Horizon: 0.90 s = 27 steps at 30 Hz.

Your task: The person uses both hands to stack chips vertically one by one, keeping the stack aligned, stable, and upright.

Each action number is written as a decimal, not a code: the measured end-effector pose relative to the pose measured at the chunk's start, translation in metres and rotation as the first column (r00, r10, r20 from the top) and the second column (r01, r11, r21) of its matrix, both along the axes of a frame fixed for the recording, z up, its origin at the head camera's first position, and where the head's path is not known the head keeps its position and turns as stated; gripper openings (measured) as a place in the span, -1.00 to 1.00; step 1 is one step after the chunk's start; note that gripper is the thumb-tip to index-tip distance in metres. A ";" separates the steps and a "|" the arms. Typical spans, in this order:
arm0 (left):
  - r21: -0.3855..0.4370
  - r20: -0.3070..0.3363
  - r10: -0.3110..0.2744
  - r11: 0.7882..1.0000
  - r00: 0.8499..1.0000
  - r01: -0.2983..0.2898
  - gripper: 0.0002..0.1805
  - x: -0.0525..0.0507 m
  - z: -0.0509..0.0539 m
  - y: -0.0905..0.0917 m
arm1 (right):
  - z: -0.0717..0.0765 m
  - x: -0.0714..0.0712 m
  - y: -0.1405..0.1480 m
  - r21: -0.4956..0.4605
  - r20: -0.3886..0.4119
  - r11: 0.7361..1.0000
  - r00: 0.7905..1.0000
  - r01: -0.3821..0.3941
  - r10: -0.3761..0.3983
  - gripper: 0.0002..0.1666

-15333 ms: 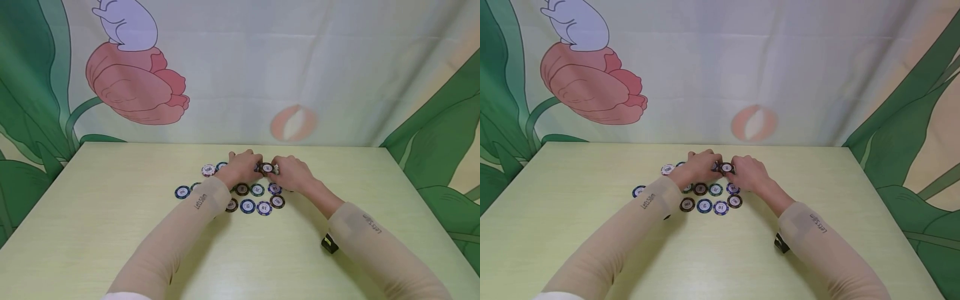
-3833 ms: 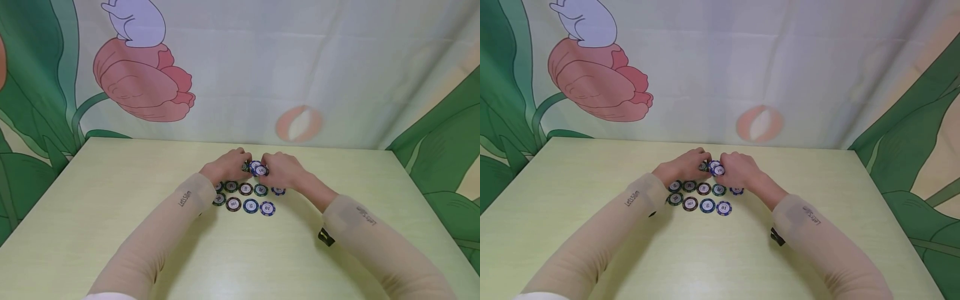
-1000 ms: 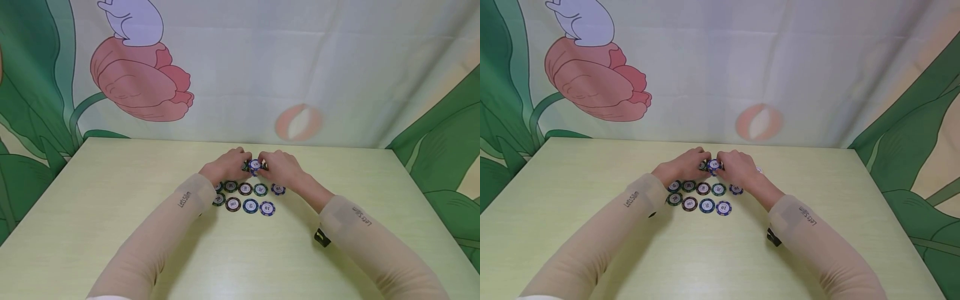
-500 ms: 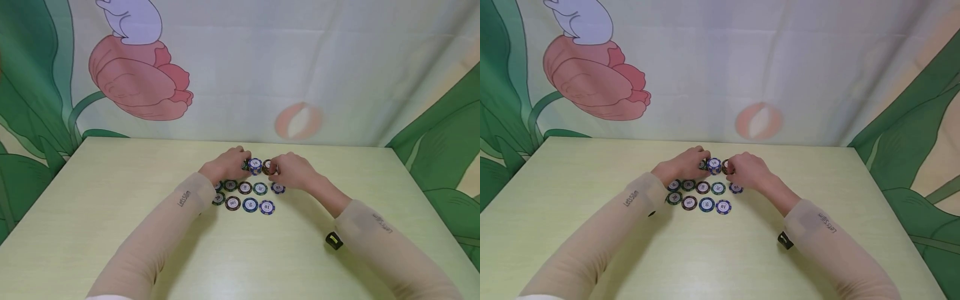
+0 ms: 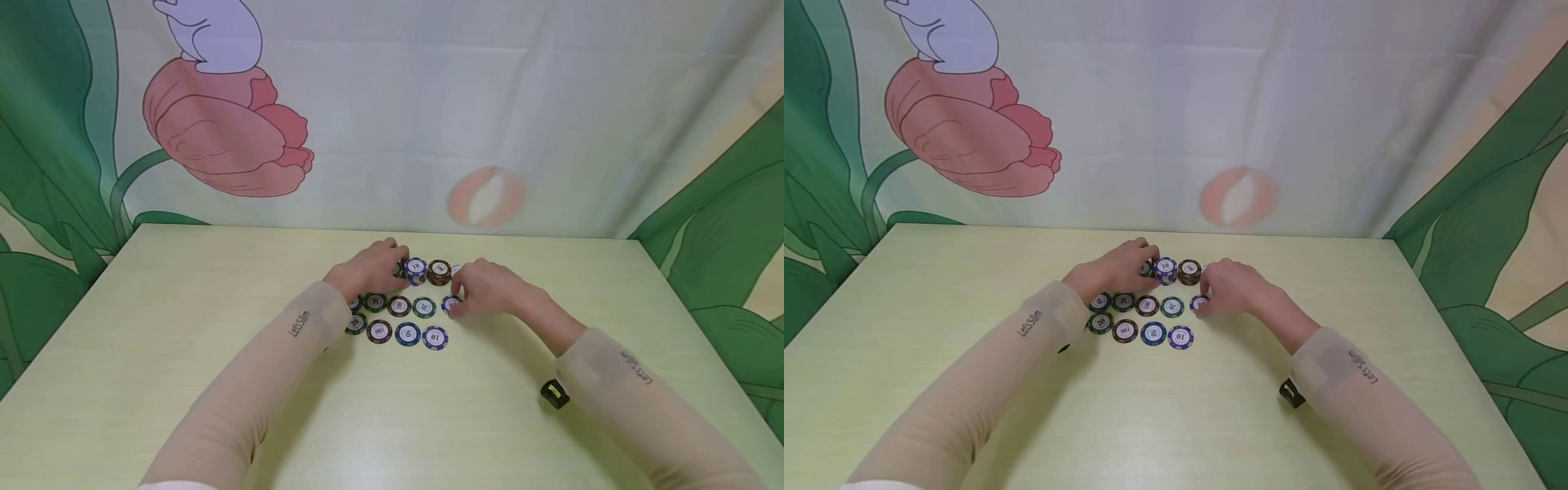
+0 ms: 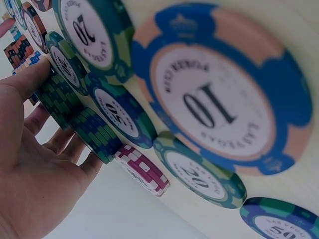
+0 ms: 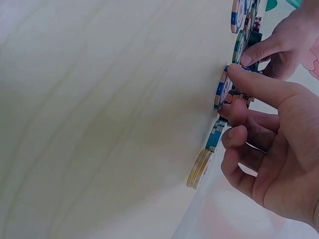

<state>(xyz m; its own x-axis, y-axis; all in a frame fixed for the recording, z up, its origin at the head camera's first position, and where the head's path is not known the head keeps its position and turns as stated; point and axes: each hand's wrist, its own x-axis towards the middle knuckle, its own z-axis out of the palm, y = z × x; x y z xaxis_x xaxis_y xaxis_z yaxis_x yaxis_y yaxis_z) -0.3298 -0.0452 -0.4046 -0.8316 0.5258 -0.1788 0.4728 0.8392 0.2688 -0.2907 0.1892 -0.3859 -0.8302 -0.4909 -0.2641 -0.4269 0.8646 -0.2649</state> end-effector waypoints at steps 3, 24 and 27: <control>-0.002 0.000 0.000 1.000 1.000 0.000 -0.38 0.001 0.000 -0.001 | 0.001 0.001 -0.001 0.010 -0.001 1.000 1.000 -0.013 0.013 -0.58; -0.006 0.003 0.003 1.000 1.000 -0.003 -0.36 0.002 0.002 -0.001 | -0.001 0.007 -0.003 0.042 -0.035 0.997 0.997 -0.070 0.071 -0.68; -0.007 0.000 0.002 1.000 1.000 -0.002 -0.36 0.002 0.002 -0.001 | -0.003 0.007 -0.002 0.044 -0.053 0.996 0.995 -0.077 0.079 -0.69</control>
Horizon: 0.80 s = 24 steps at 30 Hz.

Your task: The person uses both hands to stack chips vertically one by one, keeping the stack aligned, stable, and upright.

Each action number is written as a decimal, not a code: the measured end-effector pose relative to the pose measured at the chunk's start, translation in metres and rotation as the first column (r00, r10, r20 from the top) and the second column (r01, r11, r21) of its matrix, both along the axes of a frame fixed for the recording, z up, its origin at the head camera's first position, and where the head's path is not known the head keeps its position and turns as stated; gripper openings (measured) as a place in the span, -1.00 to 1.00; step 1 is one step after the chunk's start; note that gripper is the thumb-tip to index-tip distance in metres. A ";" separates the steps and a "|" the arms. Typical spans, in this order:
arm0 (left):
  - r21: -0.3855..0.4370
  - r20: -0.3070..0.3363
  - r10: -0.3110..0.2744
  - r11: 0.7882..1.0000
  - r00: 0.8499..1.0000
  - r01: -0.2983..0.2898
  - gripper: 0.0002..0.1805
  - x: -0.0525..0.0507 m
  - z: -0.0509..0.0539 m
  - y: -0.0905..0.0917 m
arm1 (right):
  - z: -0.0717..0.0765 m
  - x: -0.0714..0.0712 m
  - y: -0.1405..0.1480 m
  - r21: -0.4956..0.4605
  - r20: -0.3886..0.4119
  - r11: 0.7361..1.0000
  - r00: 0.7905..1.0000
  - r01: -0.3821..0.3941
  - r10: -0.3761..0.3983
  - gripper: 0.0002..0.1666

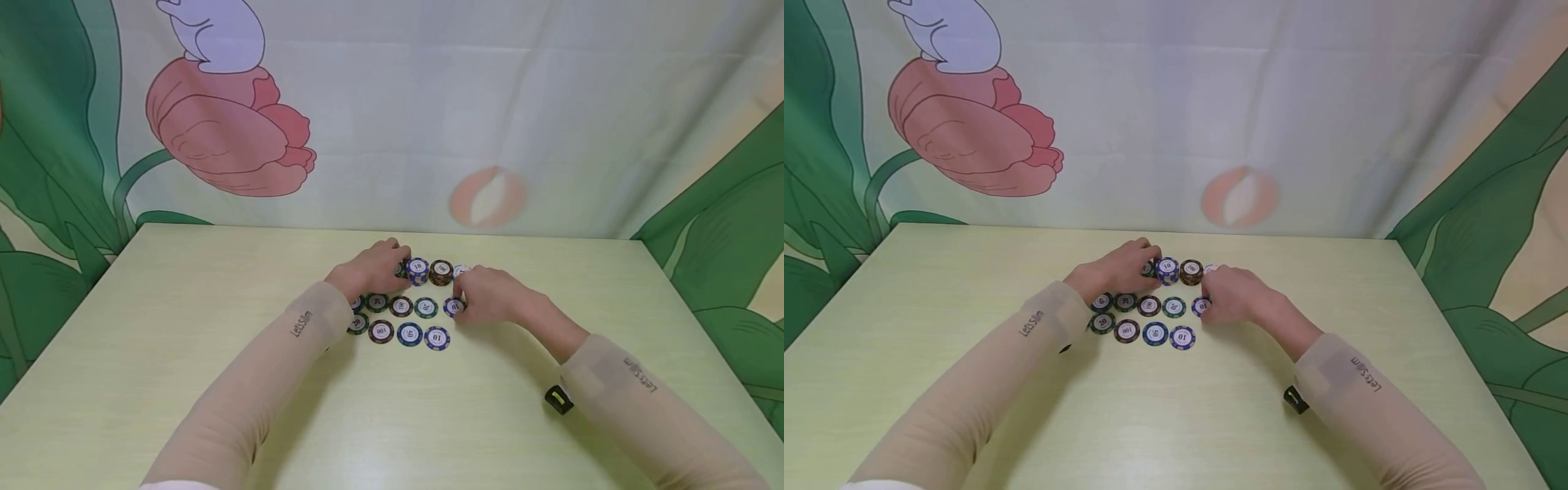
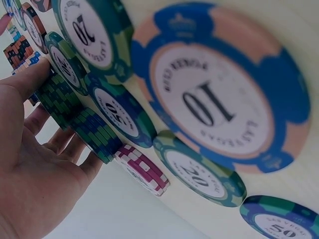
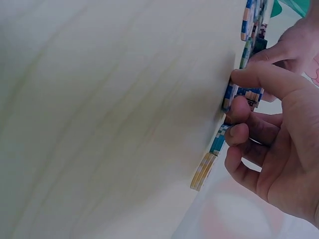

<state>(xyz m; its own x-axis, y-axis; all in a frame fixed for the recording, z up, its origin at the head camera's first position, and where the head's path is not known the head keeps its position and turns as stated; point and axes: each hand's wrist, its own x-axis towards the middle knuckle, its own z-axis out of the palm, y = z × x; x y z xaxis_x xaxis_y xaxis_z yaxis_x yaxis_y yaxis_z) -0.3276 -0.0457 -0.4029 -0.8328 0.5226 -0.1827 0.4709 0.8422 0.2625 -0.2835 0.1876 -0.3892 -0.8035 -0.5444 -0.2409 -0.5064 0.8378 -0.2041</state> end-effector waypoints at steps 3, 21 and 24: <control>-0.003 -0.001 -0.004 1.000 1.000 0.004 -0.37 0.000 0.000 0.000 | -0.002 0.001 0.001 -0.005 -0.013 1.000 1.000 -0.009 0.009 -0.72; 0.014 0.002 -0.001 1.000 1.000 0.001 -0.37 0.000 -0.002 -0.001 | -0.001 0.001 -0.002 -0.026 -0.080 1.000 0.997 -0.006 0.003 -0.59; 0.018 0.003 0.002 1.000 1.000 -0.002 -0.37 0.000 -0.001 0.000 | 0.002 0.001 -0.005 -0.044 -0.107 0.999 0.994 0.004 -0.009 -0.59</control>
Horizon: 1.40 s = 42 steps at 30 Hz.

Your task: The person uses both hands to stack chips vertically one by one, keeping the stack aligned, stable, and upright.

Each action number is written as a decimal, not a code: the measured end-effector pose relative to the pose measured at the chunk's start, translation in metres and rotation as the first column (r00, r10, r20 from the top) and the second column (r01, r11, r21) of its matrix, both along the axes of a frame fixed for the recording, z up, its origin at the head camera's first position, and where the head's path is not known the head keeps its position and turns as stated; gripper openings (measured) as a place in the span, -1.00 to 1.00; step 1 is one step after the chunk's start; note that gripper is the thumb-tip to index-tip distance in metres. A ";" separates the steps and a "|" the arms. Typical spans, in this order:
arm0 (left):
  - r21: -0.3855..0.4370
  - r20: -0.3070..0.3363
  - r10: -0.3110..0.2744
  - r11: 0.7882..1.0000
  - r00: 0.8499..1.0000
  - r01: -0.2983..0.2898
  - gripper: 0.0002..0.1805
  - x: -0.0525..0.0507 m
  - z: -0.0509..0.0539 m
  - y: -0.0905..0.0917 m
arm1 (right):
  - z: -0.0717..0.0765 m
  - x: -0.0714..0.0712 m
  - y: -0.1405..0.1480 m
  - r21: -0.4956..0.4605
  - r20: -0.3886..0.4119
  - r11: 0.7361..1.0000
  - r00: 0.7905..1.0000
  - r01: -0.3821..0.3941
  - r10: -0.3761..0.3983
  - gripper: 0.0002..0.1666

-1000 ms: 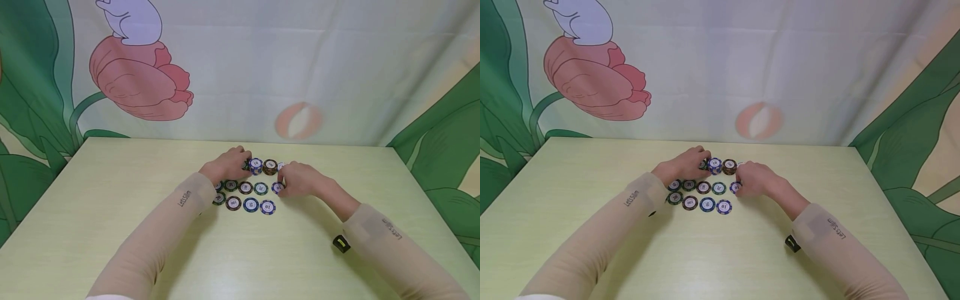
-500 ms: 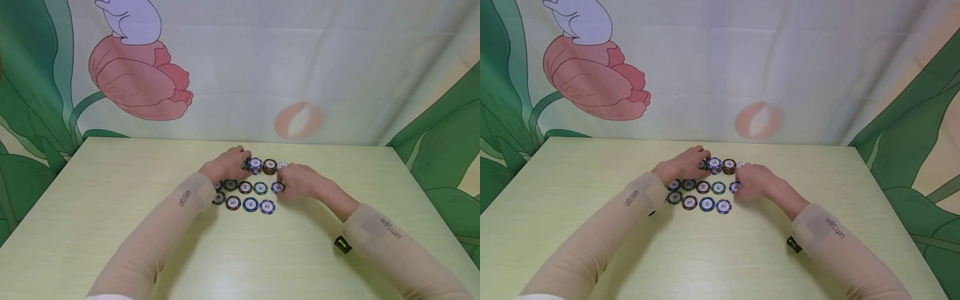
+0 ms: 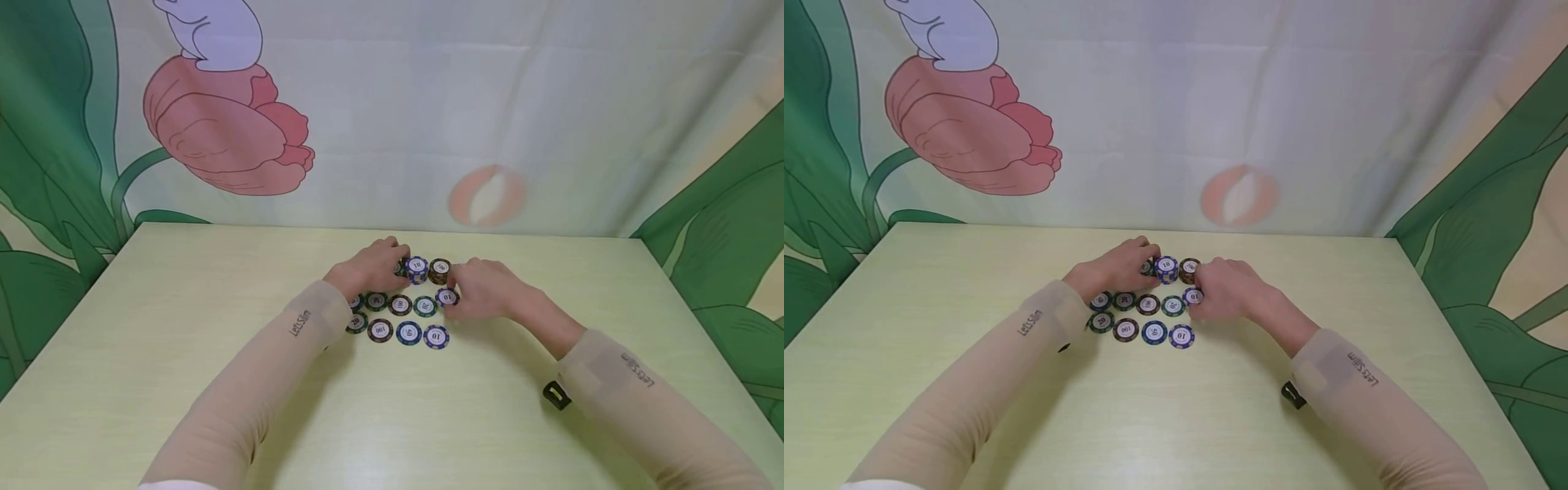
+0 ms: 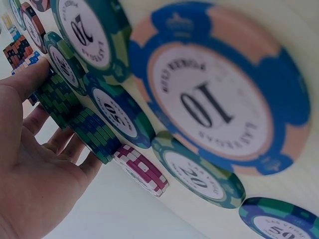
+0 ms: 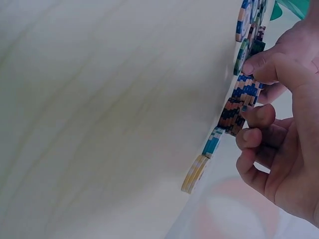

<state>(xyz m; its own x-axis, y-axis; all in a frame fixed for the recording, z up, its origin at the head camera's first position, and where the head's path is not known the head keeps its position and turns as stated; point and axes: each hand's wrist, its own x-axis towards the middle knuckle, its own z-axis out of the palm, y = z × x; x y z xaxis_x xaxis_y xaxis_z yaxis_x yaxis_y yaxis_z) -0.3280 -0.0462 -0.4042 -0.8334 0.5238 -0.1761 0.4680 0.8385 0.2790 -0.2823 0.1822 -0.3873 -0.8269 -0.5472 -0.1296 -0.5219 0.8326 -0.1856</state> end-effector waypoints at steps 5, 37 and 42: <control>0.004 0.005 0.005 1.000 1.000 -0.005 -0.37 -0.001 0.000 0.000 | 0.002 0.000 -0.008 -0.028 -0.052 1.000 0.999 0.010 -0.011 -0.57; 0.000 -0.010 0.001 1.000 1.000 -0.001 -0.45 -0.001 -0.002 -0.001 | -0.008 -0.018 -0.043 -0.052 -0.178 0.992 0.976 0.117 -0.125 -0.67; 0.000 -0.009 0.008 1.000 1.000 -0.008 -0.45 -0.001 -0.003 -0.001 | -0.008 -0.020 -0.044 -0.064 -0.176 0.991 0.976 0.118 -0.127 -0.70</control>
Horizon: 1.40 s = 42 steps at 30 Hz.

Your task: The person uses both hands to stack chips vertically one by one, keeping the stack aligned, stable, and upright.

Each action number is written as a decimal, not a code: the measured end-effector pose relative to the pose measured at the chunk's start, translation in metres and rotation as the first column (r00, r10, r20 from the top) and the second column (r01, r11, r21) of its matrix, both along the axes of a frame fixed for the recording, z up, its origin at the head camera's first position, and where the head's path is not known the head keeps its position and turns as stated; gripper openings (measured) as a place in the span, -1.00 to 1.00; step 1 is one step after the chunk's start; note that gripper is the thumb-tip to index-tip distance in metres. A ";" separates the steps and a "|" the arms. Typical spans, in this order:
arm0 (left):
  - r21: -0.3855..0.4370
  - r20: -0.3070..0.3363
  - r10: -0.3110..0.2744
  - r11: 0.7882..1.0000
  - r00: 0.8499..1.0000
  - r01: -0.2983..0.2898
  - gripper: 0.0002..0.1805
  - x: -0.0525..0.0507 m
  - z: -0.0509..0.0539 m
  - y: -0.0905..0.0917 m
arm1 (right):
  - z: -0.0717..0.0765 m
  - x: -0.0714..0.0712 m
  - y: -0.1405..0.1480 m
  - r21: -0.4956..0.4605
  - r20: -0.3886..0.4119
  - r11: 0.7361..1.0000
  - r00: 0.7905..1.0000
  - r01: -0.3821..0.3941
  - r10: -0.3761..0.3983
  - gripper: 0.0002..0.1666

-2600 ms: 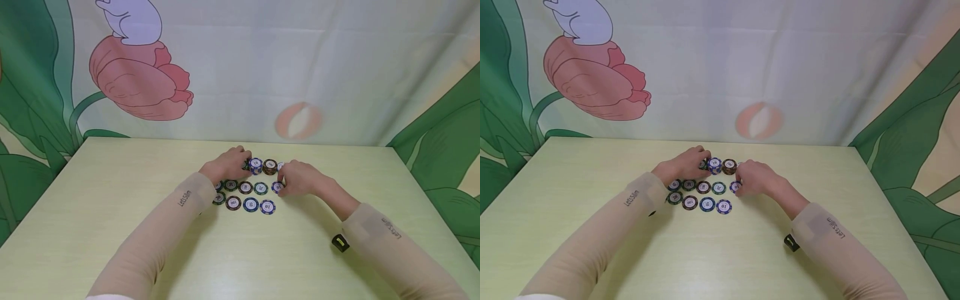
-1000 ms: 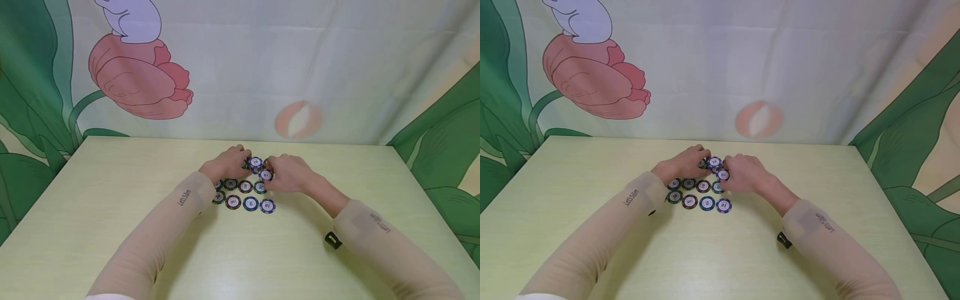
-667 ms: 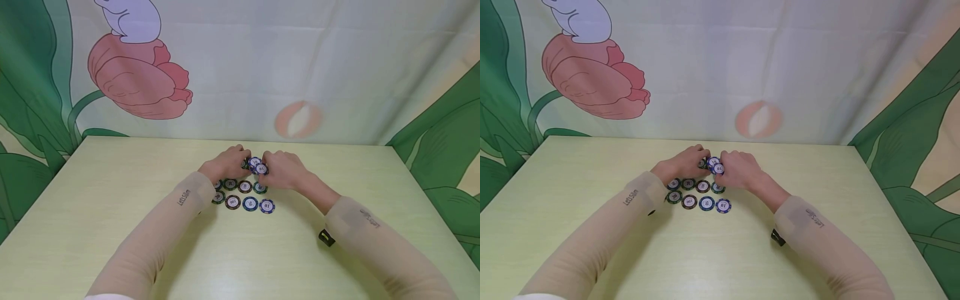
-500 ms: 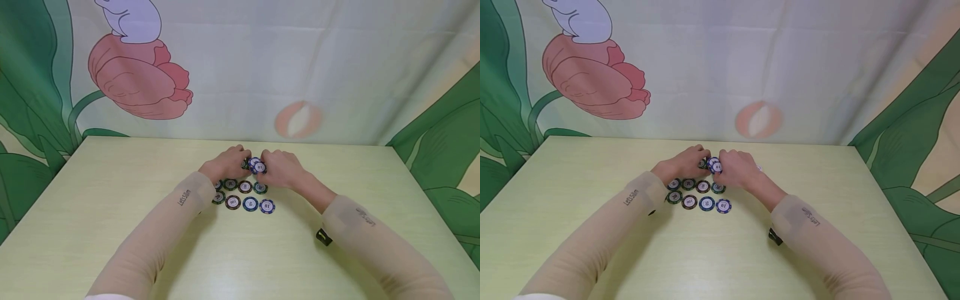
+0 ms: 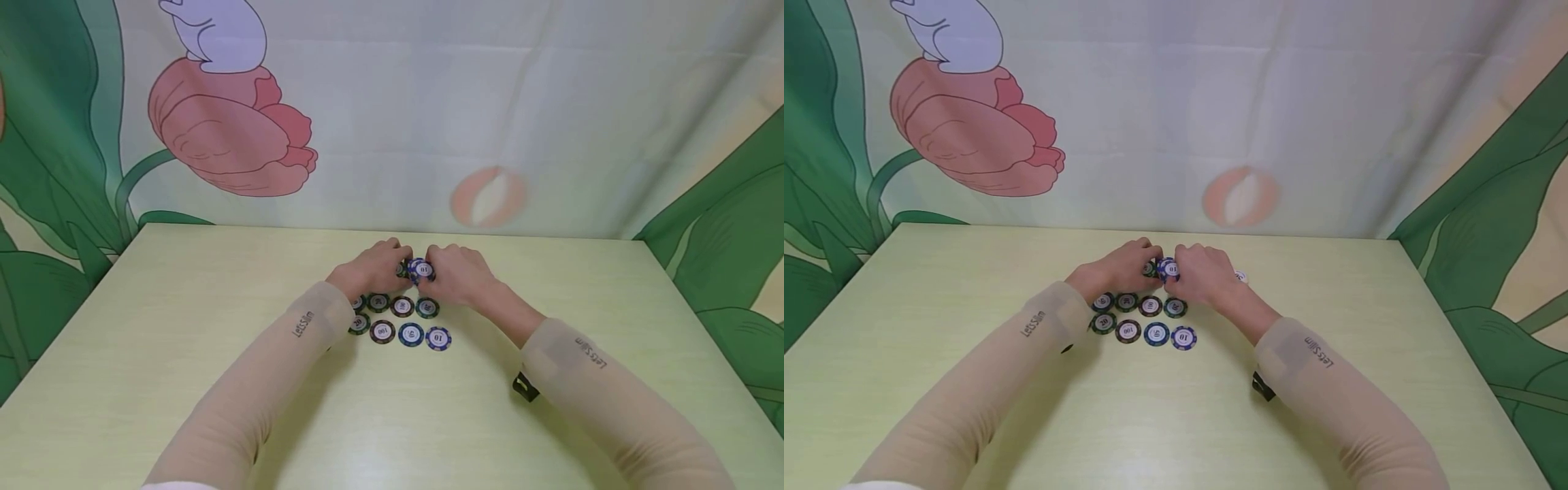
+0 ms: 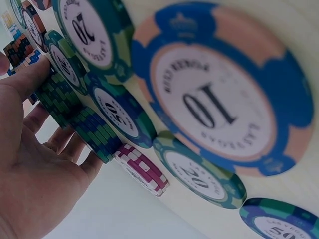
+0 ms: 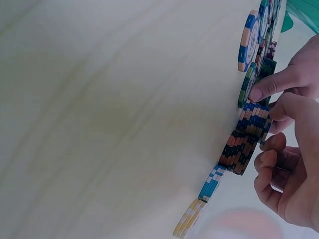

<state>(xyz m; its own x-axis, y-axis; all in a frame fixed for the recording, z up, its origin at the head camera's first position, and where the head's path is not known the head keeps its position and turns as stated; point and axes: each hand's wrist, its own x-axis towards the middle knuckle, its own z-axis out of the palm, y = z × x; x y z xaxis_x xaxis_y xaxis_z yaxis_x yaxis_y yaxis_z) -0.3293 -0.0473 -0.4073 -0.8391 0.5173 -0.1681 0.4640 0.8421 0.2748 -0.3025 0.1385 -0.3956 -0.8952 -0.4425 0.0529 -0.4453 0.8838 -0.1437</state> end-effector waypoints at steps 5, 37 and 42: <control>-0.003 -0.003 -0.002 1.000 1.000 0.002 -0.43 0.000 0.000 0.001 | -0.001 0.000 0.001 -0.008 -0.004 1.000 1.000 0.001 -0.001 -0.73; -0.005 -0.002 -0.005 1.000 1.000 0.005 -0.38 0.003 0.003 0.001 | -0.003 0.000 0.005 -0.077 0.024 0.997 1.000 0.013 -0.011 -0.61; -0.001 0.004 0.004 1.000 1.000 -0.004 -0.37 0.005 0.004 0.000 | -0.002 0.000 0.004 -0.072 0.028 0.997 0.999 0.020 -0.018 -0.55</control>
<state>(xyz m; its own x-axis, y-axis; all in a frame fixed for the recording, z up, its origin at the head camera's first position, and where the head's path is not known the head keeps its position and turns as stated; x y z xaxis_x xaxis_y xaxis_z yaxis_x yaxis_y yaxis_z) -0.3247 -0.0469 -0.4034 -0.8406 0.5137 -0.1719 0.4596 0.8443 0.2754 -0.3027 0.1429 -0.3975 -0.9050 -0.4212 0.0599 -0.4236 0.8790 -0.2190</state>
